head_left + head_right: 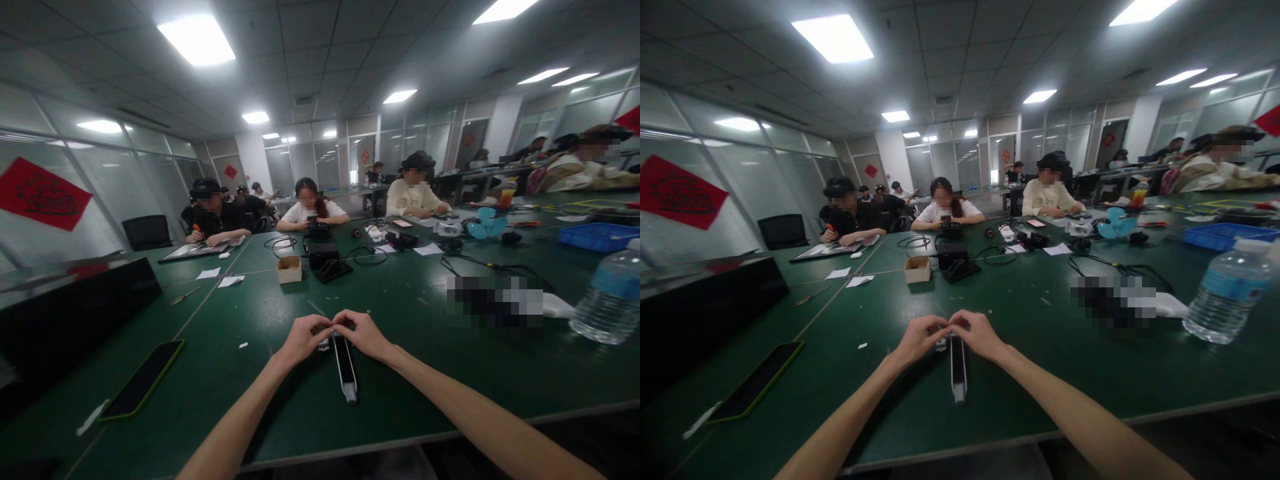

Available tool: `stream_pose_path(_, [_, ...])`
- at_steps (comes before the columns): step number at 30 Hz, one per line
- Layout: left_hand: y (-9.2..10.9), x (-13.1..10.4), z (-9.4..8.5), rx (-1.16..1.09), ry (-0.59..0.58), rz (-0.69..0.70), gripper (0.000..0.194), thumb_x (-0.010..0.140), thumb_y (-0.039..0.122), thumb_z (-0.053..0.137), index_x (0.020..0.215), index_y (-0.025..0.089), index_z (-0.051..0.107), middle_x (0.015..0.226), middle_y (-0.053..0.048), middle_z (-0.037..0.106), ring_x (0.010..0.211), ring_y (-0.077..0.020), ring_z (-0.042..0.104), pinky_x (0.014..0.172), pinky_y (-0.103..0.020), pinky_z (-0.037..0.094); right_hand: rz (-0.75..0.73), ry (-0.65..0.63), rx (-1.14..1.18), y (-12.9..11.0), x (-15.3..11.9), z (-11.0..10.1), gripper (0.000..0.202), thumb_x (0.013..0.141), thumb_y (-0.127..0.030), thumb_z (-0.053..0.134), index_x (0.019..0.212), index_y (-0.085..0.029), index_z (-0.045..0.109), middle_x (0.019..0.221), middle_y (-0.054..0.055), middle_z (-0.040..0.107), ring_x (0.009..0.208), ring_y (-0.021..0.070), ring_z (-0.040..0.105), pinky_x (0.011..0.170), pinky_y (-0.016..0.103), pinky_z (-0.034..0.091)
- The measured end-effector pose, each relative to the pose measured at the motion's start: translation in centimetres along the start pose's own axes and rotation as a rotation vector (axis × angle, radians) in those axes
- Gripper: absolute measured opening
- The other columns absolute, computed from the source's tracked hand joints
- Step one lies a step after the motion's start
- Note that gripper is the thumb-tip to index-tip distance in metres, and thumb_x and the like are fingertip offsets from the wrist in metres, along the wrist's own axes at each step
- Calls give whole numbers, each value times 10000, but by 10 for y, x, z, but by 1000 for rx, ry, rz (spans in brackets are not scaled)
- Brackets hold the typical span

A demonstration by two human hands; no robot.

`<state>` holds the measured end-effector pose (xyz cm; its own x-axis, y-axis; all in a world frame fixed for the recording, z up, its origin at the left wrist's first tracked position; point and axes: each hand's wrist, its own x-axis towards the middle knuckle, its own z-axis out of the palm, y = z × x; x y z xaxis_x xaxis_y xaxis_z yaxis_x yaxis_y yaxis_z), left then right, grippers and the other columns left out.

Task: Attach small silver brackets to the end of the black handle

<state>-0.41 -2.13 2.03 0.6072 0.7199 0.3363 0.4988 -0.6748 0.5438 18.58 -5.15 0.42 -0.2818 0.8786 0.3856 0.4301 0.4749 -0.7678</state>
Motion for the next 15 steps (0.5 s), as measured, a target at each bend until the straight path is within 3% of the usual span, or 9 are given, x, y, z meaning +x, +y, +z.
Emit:
stream_pose_path(8, [-13, 2, -19, 21, -212, -121, 190, 804, 293, 577, 895, 167, 685, 815, -13, 680, 714, -146, 605, 691, -242, 472, -53, -84, -309, 7, 4, -26, 155, 862, -254, 511, 925, -174, 628, 931, 42, 628, 824, 151, 569, 736, 288, 474])
stream_pose_path(15, [-23, 1, -12, -71, -260, -150, 170, 784, 284, 588, 859, 165, 683, 789, -3, 681, 707, -132, 616, 690, -221, 465, -3, -254, -473, 23, 3, -44, 166, 820, -268, 507, 865, -195, 649, 877, 39, 626, 806, 171, 562, 740, 305, 446])
